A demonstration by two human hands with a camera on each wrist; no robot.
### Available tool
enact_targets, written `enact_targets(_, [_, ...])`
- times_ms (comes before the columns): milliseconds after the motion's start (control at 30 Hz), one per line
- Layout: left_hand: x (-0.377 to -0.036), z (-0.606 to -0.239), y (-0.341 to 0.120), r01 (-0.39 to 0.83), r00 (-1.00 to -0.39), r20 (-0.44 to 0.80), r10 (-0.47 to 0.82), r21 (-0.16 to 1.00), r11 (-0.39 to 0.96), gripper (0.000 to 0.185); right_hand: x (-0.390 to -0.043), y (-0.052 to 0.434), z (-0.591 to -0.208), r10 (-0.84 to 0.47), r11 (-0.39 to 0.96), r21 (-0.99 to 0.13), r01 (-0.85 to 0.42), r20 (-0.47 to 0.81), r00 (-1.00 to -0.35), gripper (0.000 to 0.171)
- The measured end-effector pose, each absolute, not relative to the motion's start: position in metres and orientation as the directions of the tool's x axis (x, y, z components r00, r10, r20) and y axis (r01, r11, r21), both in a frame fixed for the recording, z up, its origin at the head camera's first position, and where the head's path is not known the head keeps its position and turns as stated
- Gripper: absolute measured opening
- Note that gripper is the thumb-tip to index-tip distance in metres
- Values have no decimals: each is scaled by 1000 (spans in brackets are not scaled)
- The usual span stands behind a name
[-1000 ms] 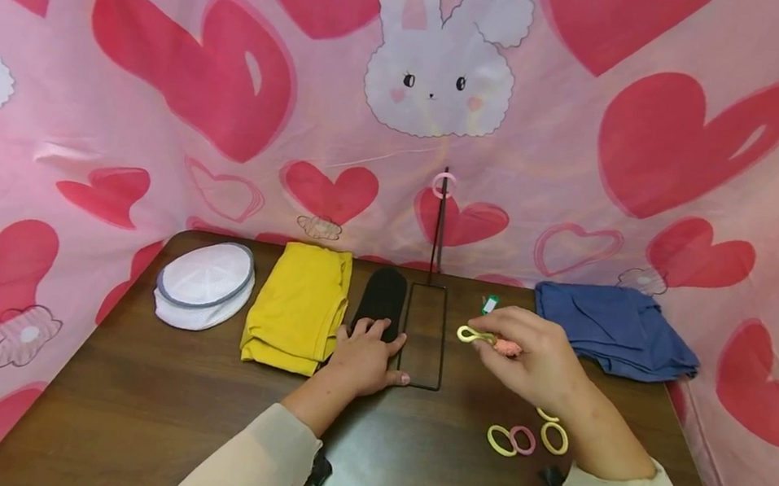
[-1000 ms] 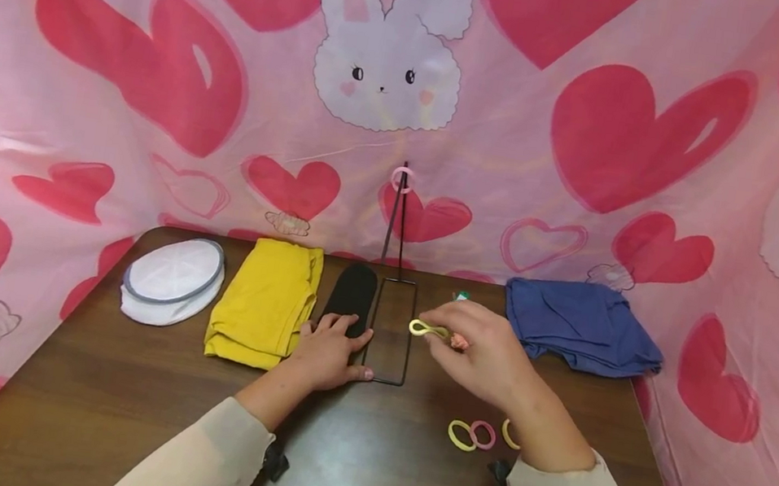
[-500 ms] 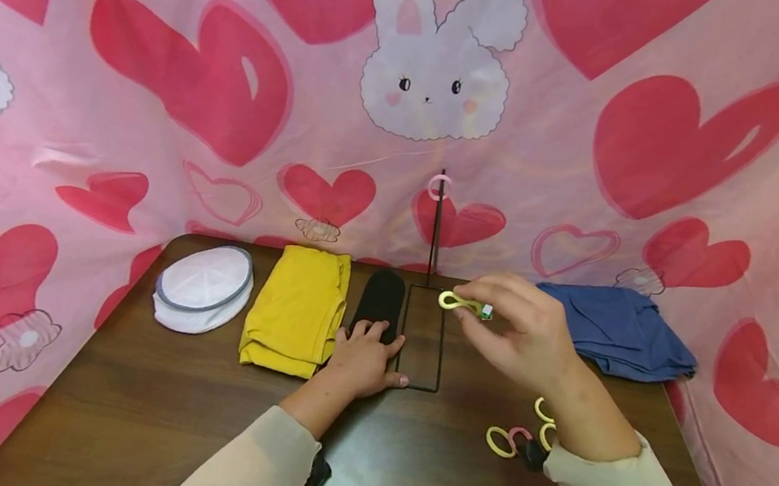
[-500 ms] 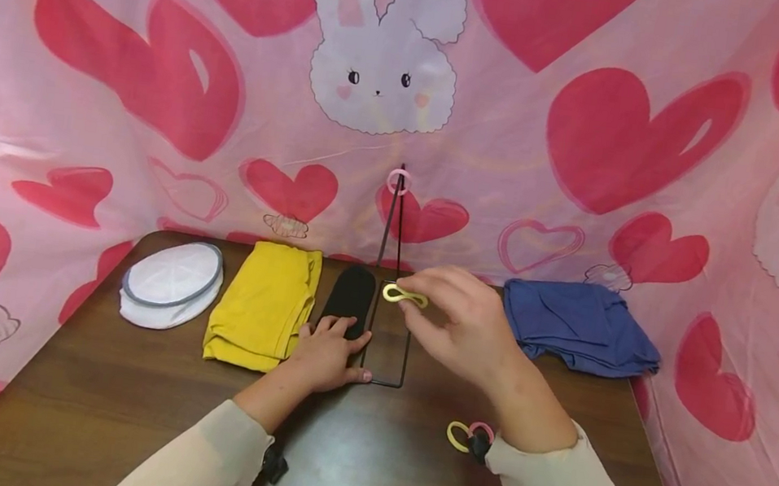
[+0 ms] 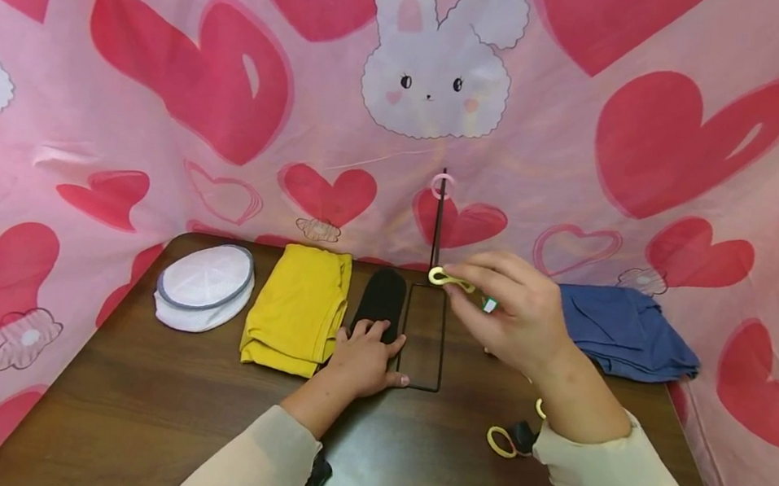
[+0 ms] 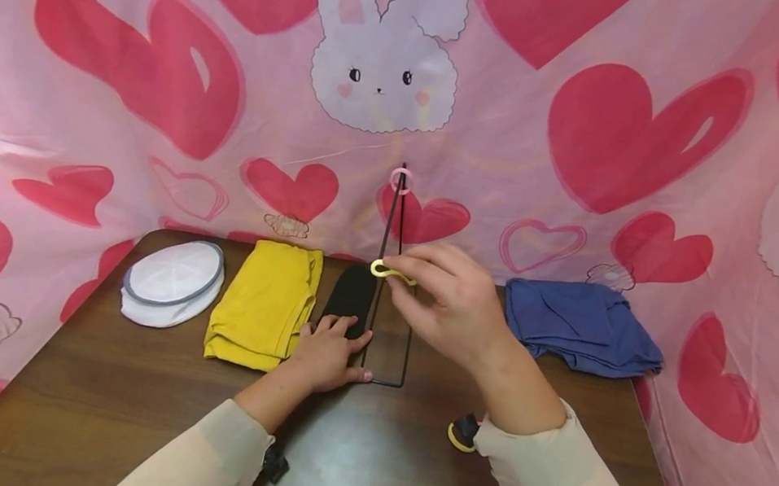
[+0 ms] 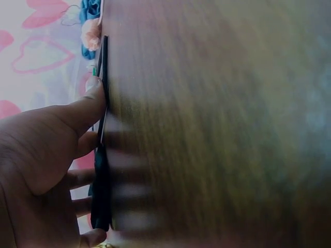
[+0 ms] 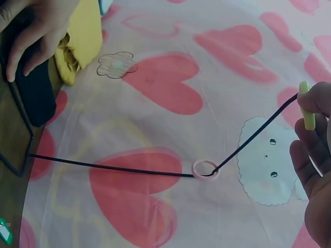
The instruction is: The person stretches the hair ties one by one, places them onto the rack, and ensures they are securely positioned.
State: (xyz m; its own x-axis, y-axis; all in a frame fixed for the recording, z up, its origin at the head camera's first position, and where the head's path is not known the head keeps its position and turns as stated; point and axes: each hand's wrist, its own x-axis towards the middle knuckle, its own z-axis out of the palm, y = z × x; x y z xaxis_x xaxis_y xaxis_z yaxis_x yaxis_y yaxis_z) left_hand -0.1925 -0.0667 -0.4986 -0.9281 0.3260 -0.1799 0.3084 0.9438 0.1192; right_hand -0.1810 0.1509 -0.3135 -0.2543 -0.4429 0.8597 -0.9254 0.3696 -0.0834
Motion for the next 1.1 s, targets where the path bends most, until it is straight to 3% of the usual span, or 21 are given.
enact_targets(533, [-194, -498, -68, 317, -923, -185, 336, 124, 940, 81, -206, 147, -323, -408, 476, -62, -877, 868, -283, 20])
enact_targets(867, [-192, -497, -68, 321, -924, -180, 338, 118, 940, 81, -231, 137, -332, -305, 494, -247, -833, 849, -432, 22])
enact_targets(1100, [-192, -496, -68, 319, -925, -177, 337, 120, 940, 80, -254, 131, -336, -251, 506, -266, -820, 864, -436, 19])
